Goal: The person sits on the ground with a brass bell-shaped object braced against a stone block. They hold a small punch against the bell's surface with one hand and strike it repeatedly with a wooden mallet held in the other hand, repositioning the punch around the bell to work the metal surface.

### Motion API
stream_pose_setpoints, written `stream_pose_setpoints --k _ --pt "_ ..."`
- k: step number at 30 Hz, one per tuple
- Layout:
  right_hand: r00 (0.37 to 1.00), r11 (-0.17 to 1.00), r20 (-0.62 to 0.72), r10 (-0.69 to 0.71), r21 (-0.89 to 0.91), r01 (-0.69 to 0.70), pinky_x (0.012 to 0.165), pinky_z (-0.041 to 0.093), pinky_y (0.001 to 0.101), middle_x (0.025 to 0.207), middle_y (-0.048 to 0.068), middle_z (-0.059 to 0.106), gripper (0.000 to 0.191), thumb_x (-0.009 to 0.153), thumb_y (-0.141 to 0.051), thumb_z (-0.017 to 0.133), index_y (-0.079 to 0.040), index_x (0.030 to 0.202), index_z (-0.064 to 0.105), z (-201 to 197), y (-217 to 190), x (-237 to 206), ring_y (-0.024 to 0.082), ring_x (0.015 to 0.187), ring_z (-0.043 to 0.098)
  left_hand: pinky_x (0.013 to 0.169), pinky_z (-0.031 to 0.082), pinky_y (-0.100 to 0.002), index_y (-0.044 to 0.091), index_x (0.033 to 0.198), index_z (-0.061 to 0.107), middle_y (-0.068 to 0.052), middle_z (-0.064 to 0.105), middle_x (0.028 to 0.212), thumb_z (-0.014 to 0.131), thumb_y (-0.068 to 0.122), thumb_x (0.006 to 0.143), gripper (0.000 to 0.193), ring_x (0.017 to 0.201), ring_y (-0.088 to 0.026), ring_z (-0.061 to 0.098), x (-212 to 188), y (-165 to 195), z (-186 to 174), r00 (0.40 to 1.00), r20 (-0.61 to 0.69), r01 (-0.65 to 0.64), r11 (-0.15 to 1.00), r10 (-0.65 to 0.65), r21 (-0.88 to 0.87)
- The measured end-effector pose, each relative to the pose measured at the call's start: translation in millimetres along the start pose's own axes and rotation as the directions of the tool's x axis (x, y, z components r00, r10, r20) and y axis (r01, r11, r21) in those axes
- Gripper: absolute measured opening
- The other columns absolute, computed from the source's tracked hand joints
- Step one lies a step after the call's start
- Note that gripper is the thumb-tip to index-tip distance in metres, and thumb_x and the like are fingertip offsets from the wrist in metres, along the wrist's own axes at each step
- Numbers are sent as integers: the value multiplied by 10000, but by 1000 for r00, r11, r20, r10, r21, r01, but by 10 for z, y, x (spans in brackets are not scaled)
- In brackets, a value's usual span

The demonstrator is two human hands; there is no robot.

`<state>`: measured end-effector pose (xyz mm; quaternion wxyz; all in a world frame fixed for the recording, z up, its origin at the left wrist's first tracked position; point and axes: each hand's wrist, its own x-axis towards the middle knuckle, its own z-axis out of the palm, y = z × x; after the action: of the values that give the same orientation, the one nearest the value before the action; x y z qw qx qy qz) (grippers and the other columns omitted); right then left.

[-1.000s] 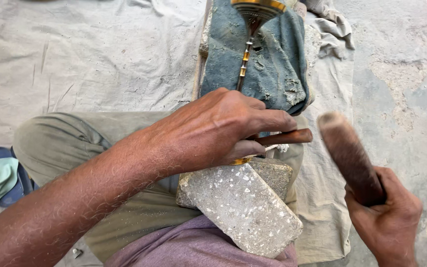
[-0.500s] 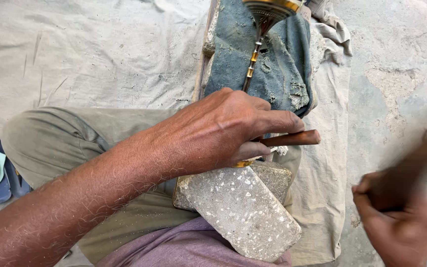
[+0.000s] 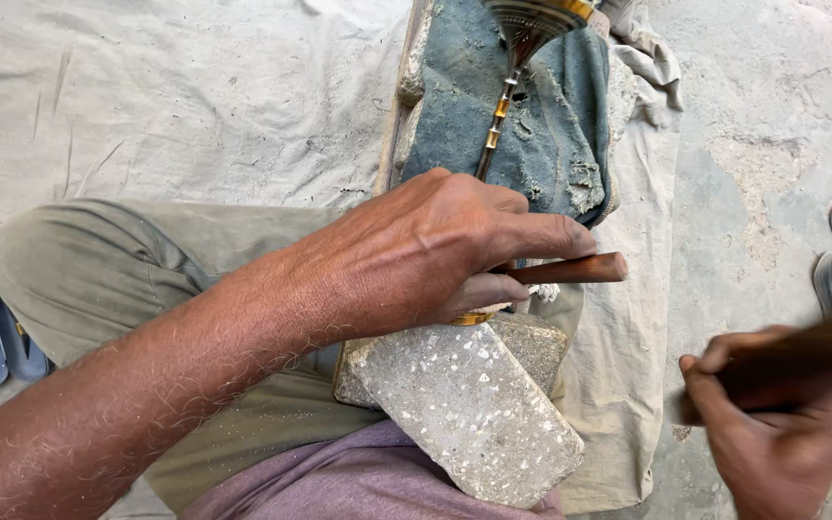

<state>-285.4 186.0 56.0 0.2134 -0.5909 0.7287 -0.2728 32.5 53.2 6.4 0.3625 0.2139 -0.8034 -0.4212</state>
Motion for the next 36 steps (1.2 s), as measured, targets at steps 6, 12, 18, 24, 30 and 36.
stream_pose_setpoints --k 6,12,18,24,30,36 --pt "995 990 -92 38 142 -25 857 607 254 965 20 673 301 867 30 731 -54 1123 596 96 -267 54 91 946 687 716 589 -428 94 1325 628 -86 770 1057 813 136 823 537 891 -273 755 -14 3 -44 1000 -9 -10 999 9 -32" --pt "997 998 -44 65 -20 -66 685 542 242 862 21 689 258 870 36 777 -39 1082 652 105 -318 106 73 731 652 682 558 -463 118 1290 651 -88 757 957 837 144 852 476 827 -311 720 -32 -45 -86 999 38 4 1000 -4 16" --pt "998 960 5 -55 -273 54 779 562 237 887 68 699 256 866 100 797 15 1053 644 10 -18 20 116 813 686 708 577 -439 121 1326 639 -72 766 1011 828 138 834 527 879 -272 742 -55 -82 -121 999 15 -27 998 28 -54" --pt "996 943 13 -91 -319 91 817 573 248 913 86 709 246 893 84 814 20 1041 628 -31 -23 28 146 849 710 718 570 -449 111 1340 637 -82 771 1023 851 168 809 575 883 -284 738 -60 -130 -131 998 22 -53 998 53 -27" --pt "997 967 -22 -69 -248 61 855 581 253 952 94 716 247 911 111 800 5 1016 603 -36 28 -48 148 890 706 742 578 -434 120 1368 631 -86 767 1047 842 154 825 584 911 -284 741 -87 -132 -192 996 37 -77 995 79 -59" --pt "978 728 207 -26 -667 161 674 577 343 863 124 726 367 810 115 798 1 1144 694 29 186 189 205 714 695 710 578 -399 255 1363 700 -43 762 871 800 157 935 449 773 -214 728 -80 -16 -194 994 107 32 998 -37 52"
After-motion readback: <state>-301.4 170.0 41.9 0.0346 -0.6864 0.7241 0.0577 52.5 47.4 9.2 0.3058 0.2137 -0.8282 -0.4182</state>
